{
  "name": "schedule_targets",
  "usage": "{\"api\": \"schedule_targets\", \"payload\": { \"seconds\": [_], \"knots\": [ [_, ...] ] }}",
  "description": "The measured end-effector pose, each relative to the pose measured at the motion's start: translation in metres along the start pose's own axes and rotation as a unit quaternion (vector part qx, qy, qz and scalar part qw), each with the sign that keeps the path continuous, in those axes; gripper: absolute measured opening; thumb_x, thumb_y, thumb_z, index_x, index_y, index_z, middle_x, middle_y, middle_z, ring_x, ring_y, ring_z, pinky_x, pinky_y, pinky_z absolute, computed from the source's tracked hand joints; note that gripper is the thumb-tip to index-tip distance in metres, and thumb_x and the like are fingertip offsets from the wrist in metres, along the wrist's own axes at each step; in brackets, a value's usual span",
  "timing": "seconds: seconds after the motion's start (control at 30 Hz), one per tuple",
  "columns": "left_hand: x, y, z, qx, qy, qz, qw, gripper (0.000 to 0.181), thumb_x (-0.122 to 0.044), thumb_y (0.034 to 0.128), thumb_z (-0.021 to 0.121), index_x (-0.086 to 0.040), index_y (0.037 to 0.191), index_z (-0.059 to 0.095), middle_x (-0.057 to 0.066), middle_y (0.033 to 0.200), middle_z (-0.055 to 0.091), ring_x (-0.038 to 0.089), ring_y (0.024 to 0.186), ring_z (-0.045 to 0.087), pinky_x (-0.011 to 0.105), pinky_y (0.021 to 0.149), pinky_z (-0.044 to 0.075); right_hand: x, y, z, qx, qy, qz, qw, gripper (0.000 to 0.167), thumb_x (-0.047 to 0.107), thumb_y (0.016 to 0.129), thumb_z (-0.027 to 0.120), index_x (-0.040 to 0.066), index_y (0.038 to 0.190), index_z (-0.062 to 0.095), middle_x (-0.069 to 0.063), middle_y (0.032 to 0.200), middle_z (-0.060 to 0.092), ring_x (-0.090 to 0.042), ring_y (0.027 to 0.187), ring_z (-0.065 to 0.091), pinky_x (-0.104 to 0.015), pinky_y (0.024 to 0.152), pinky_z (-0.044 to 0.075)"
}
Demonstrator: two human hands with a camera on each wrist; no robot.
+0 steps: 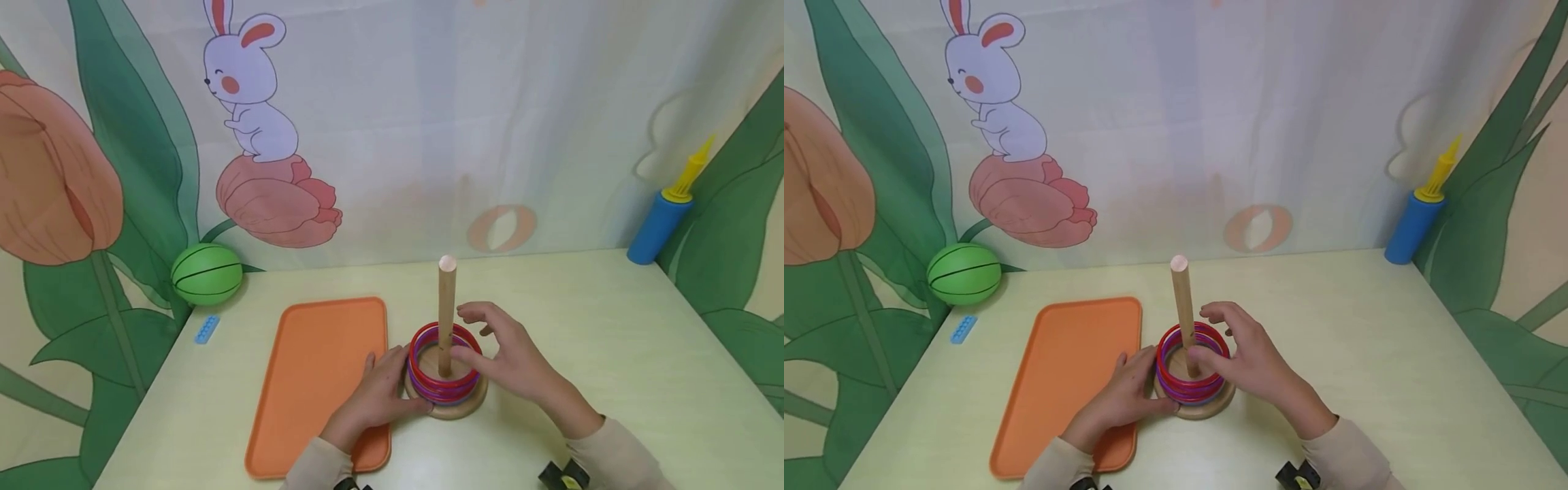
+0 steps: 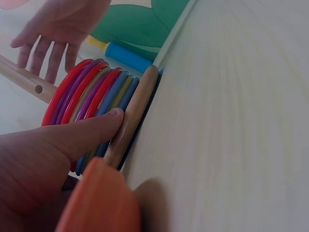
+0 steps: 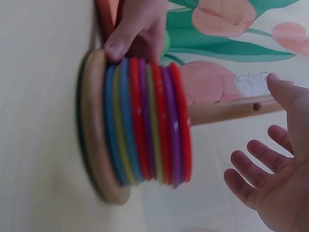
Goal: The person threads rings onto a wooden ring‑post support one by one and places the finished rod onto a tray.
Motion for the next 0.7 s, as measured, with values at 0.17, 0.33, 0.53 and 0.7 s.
{"api": "schedule_targets", "payload": {
  "seconds": [0.17,0.33,0.53,0.7],
  "knots": [
    [0.008,-0.001,-0.003,0.04,-0.018,-0.026,0.9987,0.109,-0.045,0.0835,0.088,-0.008,0.167,0.029,0.015,0.169,0.035,0.043,0.159,0.018,0.07,0.124,0.0,0.012,0.009,0.001,0.002,0.047,-0.008,0.9989,0.057,0.012,0.09,0.085,0.012,0.14,0.057,0.0,0.133,0.067,-0.026,0.116,0.068,-0.046,0.09,0.06],
    [0.014,-0.007,-0.029,0.074,-0.073,-0.064,0.9925,0.106,-0.046,0.087,0.086,-0.008,0.167,0.027,0.016,0.17,0.031,0.04,0.158,0.025,0.063,0.125,0.022,0.022,0.02,0.006,0.02,0.062,-0.003,0.9979,0.07,0.014,0.09,0.086,0.014,0.149,0.048,0.0,0.125,0.069,-0.022,0.111,0.07,-0.05,0.089,0.06],
    [0.038,-0.027,-0.103,-0.002,-0.094,-0.107,0.9898,0.088,-0.045,0.0938,0.079,-0.012,0.164,0.038,0.014,0.162,0.046,0.04,0.147,0.044,0.064,0.117,0.038,0.024,0.023,0.007,0.029,0.058,0.006,0.9979,0.072,0.013,0.088,0.087,0.012,0.148,0.046,-0.002,0.111,0.072,-0.02,0.103,0.071,-0.047,0.084,0.062],
    [0.072,-0.055,-0.166,-0.104,-0.073,-0.153,0.9799,0.075,-0.043,0.1013,0.071,-0.008,0.16,0.041,0.021,0.15,0.057,0.041,0.133,0.058,0.059,0.11,0.047,0.022,0.022,0.009,0.033,0.06,0.0,0.9976,0.063,0.011,0.09,0.085,0.012,0.143,0.05,0.003,0.106,0.072,-0.019,0.101,0.071,-0.043,0.083,0.062]
  ]
}}
Point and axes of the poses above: each hand's wrist, its own y-axis towards the middle knuckle, its own z-axis out of the palm, x = y × z, the point moved 10 cm from there along y, towards the middle knuckle
